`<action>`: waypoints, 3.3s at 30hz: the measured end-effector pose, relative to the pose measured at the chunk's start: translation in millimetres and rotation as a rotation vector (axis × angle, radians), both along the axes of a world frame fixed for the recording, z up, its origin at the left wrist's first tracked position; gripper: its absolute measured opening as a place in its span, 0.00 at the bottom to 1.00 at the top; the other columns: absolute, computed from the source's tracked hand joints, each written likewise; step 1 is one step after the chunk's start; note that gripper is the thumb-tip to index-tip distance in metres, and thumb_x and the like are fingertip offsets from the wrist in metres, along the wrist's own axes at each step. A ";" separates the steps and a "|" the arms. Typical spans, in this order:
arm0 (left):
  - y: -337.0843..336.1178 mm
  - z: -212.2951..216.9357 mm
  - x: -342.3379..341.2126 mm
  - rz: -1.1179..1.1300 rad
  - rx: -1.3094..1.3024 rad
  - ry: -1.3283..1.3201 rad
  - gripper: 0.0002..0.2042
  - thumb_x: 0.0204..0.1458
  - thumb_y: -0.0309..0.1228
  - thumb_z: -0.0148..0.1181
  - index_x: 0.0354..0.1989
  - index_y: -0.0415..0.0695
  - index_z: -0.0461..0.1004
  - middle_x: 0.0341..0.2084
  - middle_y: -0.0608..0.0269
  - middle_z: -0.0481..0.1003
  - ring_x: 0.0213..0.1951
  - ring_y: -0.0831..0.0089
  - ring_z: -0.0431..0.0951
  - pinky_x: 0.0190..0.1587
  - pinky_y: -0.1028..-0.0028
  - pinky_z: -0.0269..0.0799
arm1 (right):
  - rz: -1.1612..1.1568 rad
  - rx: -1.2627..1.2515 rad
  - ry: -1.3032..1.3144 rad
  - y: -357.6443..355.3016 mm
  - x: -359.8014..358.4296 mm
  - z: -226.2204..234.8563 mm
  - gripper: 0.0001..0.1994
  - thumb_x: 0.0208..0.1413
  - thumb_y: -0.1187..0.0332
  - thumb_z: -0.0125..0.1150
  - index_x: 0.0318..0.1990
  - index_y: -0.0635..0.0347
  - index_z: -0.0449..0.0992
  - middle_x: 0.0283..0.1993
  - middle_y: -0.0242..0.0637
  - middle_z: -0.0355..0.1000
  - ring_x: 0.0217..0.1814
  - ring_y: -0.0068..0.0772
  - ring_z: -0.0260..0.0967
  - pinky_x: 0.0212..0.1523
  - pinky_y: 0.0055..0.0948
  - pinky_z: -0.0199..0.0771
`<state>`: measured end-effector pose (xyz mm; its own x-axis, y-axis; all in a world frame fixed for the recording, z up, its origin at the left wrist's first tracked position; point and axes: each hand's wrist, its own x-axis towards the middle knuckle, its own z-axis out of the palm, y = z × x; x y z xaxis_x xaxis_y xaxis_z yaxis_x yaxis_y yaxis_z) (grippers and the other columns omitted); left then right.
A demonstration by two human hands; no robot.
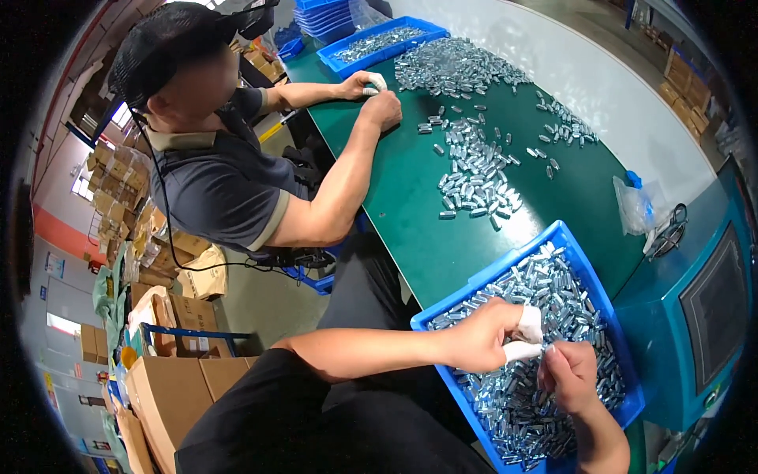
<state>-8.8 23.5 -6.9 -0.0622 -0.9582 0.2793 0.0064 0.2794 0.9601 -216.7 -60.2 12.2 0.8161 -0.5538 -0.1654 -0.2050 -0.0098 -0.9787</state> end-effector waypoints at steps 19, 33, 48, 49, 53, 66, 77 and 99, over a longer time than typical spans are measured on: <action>-6.3 4.5 1.1 0.098 -0.119 -0.508 0.12 0.47 0.26 0.72 0.41 0.42 0.81 0.31 0.57 0.81 0.33 0.66 0.81 0.36 0.70 0.75 | -0.293 -0.228 -0.110 -17.1 -10.4 33.8 0.24 0.67 0.65 0.46 0.15 0.60 0.65 0.11 0.31 0.62 0.12 0.21 0.59 0.16 0.23 0.57; -25.5 -47.7 146.6 0.771 -0.106 -1.027 0.07 0.42 0.26 0.71 0.28 0.41 0.79 0.28 0.53 0.77 0.36 0.53 0.78 0.41 0.60 0.73 | -0.088 -0.310 -0.046 -11.9 0.2 23.3 0.23 0.66 0.67 0.46 0.15 0.62 0.70 0.13 0.32 0.67 0.14 0.22 0.62 0.18 0.24 0.59; -32.4 4.9 15.3 0.085 0.302 0.420 0.10 0.60 0.25 0.60 0.49 0.37 0.77 0.37 0.60 0.81 0.39 0.75 0.82 0.41 0.75 0.78 | -0.141 -0.217 -0.099 -14.1 -1.4 9.4 0.20 0.68 0.67 0.46 0.20 0.62 0.67 0.15 0.33 0.65 0.15 0.23 0.63 0.20 0.24 0.65; -32.7 0.1 16.0 0.023 0.314 0.431 0.10 0.60 0.27 0.61 0.49 0.38 0.77 0.38 0.60 0.81 0.39 0.74 0.82 0.41 0.75 0.78 | -0.139 -0.203 -0.069 -16.3 -1.0 8.5 0.20 0.67 0.68 0.47 0.20 0.63 0.69 0.15 0.32 0.65 0.16 0.22 0.63 0.20 0.24 0.64; -33.8 -6.7 13.0 -0.006 0.379 0.536 0.10 0.61 0.28 0.60 0.48 0.38 0.76 0.39 0.60 0.81 0.40 0.73 0.82 0.42 0.74 0.79 | -0.131 -0.221 -0.034 -17.1 -1.8 7.0 0.20 0.66 0.68 0.49 0.19 0.64 0.69 0.15 0.32 0.66 0.16 0.22 0.64 0.20 0.25 0.65; -31.1 -8.6 10.7 -0.052 0.322 0.580 0.07 0.61 0.26 0.60 0.46 0.39 0.75 0.38 0.60 0.80 0.41 0.71 0.83 0.42 0.73 0.79 | -0.176 -0.273 -0.027 -20.4 -4.4 5.7 0.21 0.66 0.68 0.49 0.17 0.63 0.68 0.14 0.32 0.65 0.14 0.21 0.62 0.18 0.24 0.62; -22.3 -2.4 7.1 -0.121 0.377 0.375 0.04 0.59 0.24 0.61 0.40 0.39 0.74 0.31 0.61 0.80 0.33 0.76 0.81 0.38 0.75 0.77 | -0.134 -0.506 0.039 -11.9 4.4 6.5 0.17 0.63 0.72 0.52 0.19 0.61 0.69 0.15 0.36 0.66 0.15 0.30 0.65 0.19 0.28 0.62; -14.3 22.0 -4.5 0.123 -0.195 -0.391 0.11 0.45 0.21 0.72 0.37 0.38 0.79 0.28 0.54 0.81 0.28 0.66 0.83 0.30 0.74 0.76 | 0.056 -0.405 -0.093 -16.6 0.2 29.7 0.18 0.64 0.68 0.49 0.19 0.59 0.72 0.15 0.34 0.67 0.15 0.31 0.66 0.20 0.29 0.63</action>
<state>-13.2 9.1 15.1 -0.0880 -0.8968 0.4335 -0.3905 0.4314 0.8132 -216.6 -76.8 41.9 0.8481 -0.5130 0.1326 -0.1040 -0.4064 -0.9077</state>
